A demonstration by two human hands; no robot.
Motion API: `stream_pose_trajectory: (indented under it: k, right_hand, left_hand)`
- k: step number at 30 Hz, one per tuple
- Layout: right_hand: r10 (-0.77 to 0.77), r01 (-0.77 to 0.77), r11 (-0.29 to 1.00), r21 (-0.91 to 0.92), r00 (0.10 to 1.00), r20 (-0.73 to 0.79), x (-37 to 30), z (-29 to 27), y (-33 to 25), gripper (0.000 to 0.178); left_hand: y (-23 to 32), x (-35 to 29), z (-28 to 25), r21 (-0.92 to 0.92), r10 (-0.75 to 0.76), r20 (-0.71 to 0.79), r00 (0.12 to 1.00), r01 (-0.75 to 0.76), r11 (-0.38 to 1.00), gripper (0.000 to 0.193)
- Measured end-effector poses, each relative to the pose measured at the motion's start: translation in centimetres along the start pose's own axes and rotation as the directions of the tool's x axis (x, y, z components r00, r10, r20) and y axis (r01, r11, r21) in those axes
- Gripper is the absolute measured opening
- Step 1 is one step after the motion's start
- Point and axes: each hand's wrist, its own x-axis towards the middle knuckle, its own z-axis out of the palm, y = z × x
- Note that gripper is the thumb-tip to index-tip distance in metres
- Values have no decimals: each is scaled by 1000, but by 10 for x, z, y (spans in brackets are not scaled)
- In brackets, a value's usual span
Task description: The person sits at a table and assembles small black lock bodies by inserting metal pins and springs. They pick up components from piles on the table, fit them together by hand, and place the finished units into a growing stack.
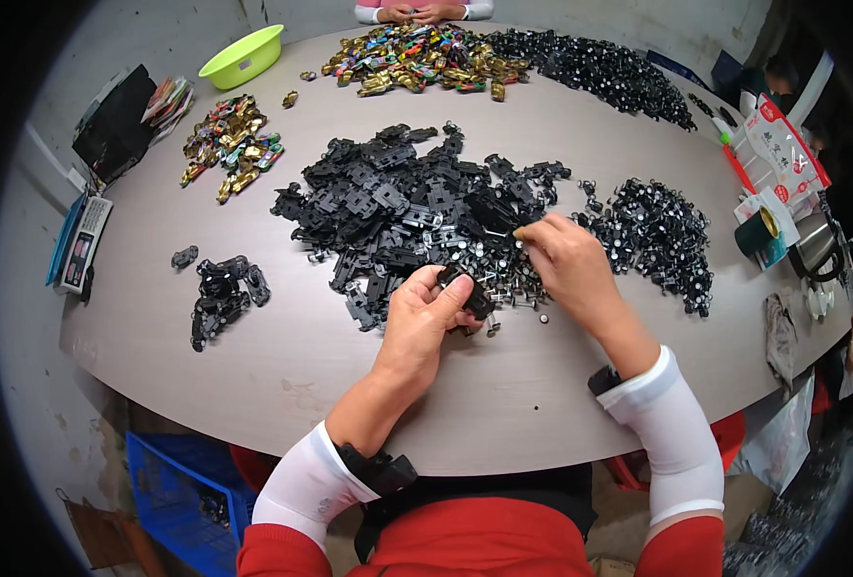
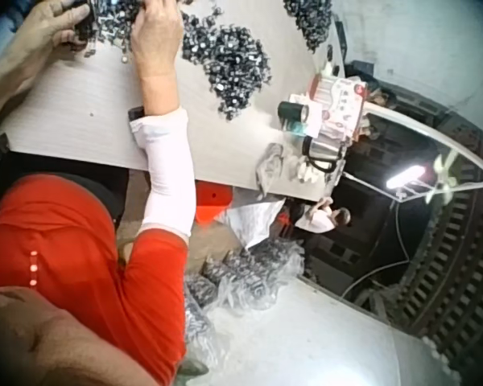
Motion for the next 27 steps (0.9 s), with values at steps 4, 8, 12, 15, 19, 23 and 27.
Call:
stream_pose_trajectory:
  k: [4, 8, 12, 15, 19, 23, 27]
  right_hand:
    - [-207, 239, 931, -274, 968, 139, 22, 6, 3, 5]
    - [-278, 340, 877, -340, 935, 219, 28, 10, 6, 5]
    - [-283, 352, 877, -328, 929, 240, 30, 13, 10, 4]
    - [-276, 341, 885, -318, 933, 232, 31, 14, 14, 4]
    - [-278, 334, 904, -267, 933, 228, 34, 16, 18, 4]
    - [-176, 175, 984, 19, 981, 77, 21, -3, -6, 7]
    - [76, -95, 946, 311, 994, 72, -12, -7, -33, 9]
  left_hand:
    - [2, 4, -1, -37, -23, -28, 999, 22, 999, 14]
    - [2, 7, -2, 5, 17, -44, 999, -17, 1000, 13]
    - [3, 6, 0, 1, -4, -42, 999, 4, 1000, 12]
    - [4, 7, 1, -9, -2, -35, 999, 2, 1000, 11]
    - [2, 8, 0, -19, -3, -56, 998, 2, 1000, 12]
    - [8, 5, -1, -94, -9, -81, 997, 1, 996, 13]
    - [12, 3, 2, -146, -9, -90, 996, -4, 989, 12]
